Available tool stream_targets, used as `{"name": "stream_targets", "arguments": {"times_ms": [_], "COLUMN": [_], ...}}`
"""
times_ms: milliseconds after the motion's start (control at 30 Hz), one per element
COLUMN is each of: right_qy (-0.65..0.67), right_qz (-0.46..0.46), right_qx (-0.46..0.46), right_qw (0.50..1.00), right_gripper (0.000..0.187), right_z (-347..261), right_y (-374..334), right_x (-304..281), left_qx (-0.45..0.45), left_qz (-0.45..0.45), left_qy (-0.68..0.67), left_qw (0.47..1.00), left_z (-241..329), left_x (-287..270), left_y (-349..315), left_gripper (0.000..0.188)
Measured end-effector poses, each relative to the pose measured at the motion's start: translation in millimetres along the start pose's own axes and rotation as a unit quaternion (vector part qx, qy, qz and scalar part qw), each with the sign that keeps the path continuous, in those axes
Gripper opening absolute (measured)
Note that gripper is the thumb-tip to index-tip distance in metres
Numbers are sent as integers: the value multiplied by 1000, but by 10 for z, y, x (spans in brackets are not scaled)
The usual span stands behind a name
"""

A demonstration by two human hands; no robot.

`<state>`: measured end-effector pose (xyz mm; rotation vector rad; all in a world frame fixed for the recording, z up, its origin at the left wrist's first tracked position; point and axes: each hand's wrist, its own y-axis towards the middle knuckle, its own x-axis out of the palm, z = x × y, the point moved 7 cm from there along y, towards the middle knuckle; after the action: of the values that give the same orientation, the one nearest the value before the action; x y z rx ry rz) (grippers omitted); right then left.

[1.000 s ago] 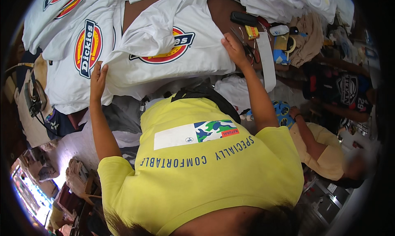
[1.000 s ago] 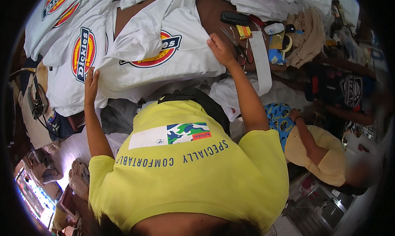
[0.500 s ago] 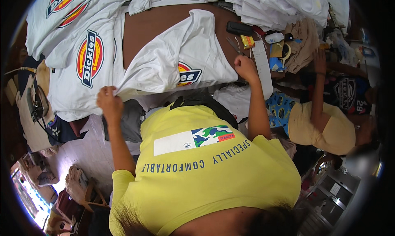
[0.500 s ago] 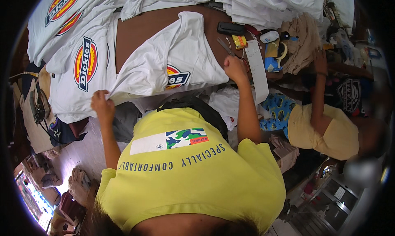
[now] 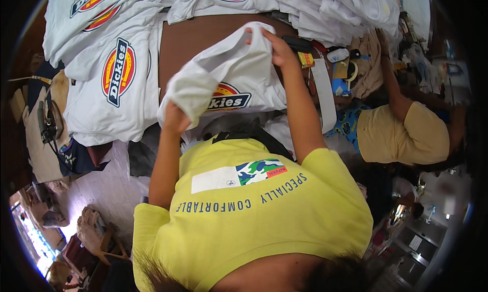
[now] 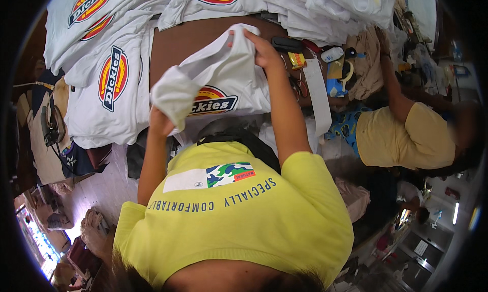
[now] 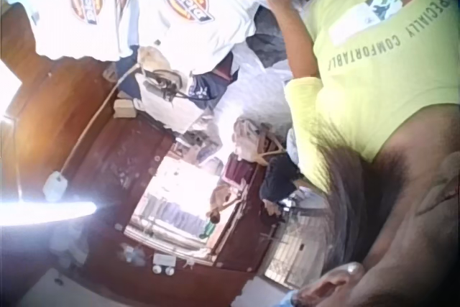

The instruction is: The person uses shears to trim excess thread and fabric from white shirts, turning them over and inspecting the seams before placing them into a plastic bag.

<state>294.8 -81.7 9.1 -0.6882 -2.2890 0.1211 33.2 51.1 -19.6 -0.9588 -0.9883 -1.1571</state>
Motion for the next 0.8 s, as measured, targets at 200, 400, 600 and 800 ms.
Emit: {"name": "stream_targets", "arguments": {"times_ms": [200, 400, 600, 800], "right_qy": [-109, -134, -53, 42], "right_qz": [78, 197, 217, 88], "right_qx": [-172, -257, -287, -54], "right_qw": [976, 937, 932, 994], "right_gripper": [60, 62, 38, 29], "right_z": [-610, -945, -1282, -663], "right_y": [-1519, -2847, -2205, 49], "right_x": [-1, 93, -58, -591], "left_qx": [152, 314, 377, 157], "left_qz": [-198, -176, 167, 167], "left_qy": [-65, 591, 690, 670], "left_qw": [966, 722, 595, 706], "left_z": [1076, 1852, 1907, 1975], "left_x": [613, 1303, 1400, 285], "left_y": [-925, -1787, -1034, 914], "left_gripper": [66, 58, 21, 30]}}
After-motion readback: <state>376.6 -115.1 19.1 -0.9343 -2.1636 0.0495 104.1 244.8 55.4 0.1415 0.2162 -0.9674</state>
